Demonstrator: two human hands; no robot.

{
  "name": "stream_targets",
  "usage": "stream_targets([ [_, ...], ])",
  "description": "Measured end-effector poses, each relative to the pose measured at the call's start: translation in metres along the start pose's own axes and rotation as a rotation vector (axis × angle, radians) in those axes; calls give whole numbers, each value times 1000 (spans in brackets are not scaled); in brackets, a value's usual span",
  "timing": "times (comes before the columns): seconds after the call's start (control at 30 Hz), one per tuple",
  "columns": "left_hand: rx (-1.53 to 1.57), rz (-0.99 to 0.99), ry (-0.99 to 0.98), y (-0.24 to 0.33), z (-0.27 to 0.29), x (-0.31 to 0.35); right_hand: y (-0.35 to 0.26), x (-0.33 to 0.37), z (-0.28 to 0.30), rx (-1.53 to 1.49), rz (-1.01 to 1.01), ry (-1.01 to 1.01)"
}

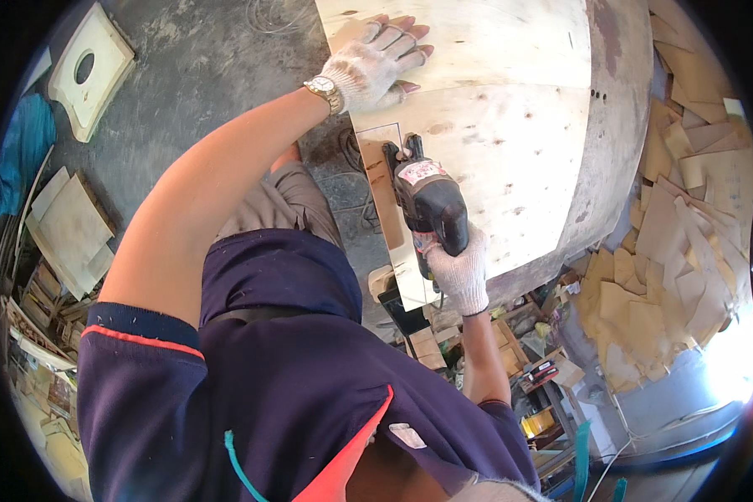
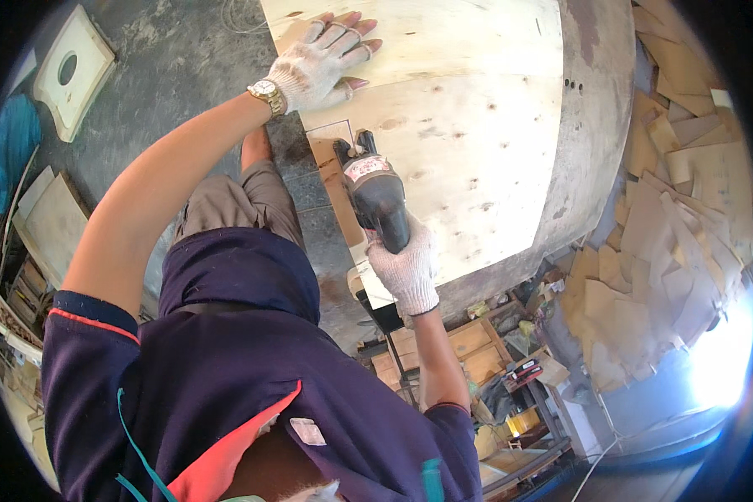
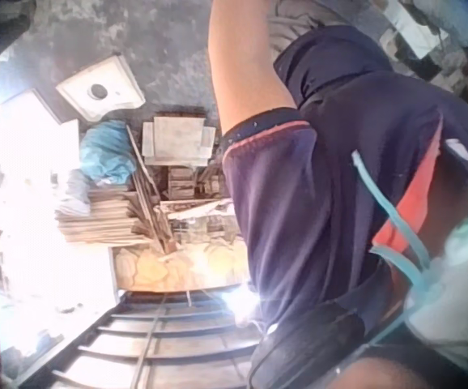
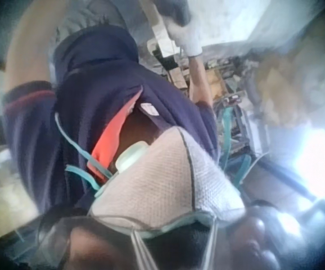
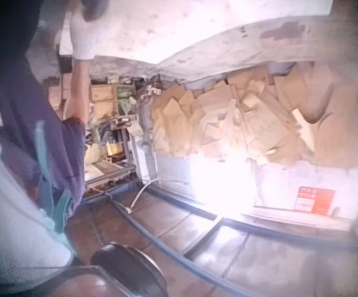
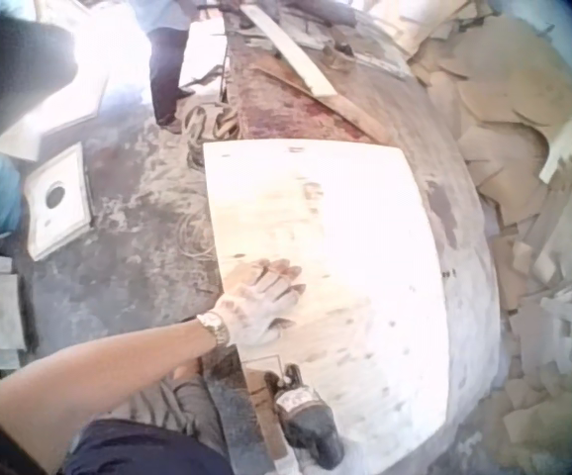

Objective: The person uses a jigsaw to cut a large wooden panel, then flips and repositions it. They use a nail gun to fasten a smaller wooden panel onto the larger one, aligning and securing the pieces together.

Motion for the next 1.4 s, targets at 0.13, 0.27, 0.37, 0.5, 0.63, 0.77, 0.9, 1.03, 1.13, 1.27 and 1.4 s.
stream_targets([
  [0.13,-64,39,39,2,8,5,4,1,-3,-37,10,18],
  [0.27,80,-28,-8,5,17,5,0,-4,-3,-113,38,-42],
  [0.37,79,-30,5,4,18,6,-4,-6,0,-62,70,-40],
  [0.5,92,-35,26,3,17,7,-8,-7,3,1,40,-39],
  [0.63,115,-47,75,4,17,7,-17,-6,3,-22,40,-9],
  [0.77,98,-45,52,4,17,5,-14,-8,3,-20,56,-16],
  [0.9,105,-33,39,4,18,6,-13,-9,4,-8,62,-14],
  [1.03,114,-34,23,3,18,6,-18,-11,4,1,41,-10],
  [1.13,140,-43,58,4,19,7,-23,-12,5,23,20,-14],
  [1.27,167,-55,64,2,22,6,-18,-15,2,-60,63,-11],
  [1.4,186,-60,81,2,26,6,-19,-16,3,-23,39,-13],
])
Point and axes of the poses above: each hand's wrist, its own x-axis away from the middle knuckle, its own z-axis out of the back of the hand, y = z × x, the point moved 5 cm from there along -x, towards the middle knuckle, and after that the axes turned 13 degrees about -y, right-handed, at the moved point
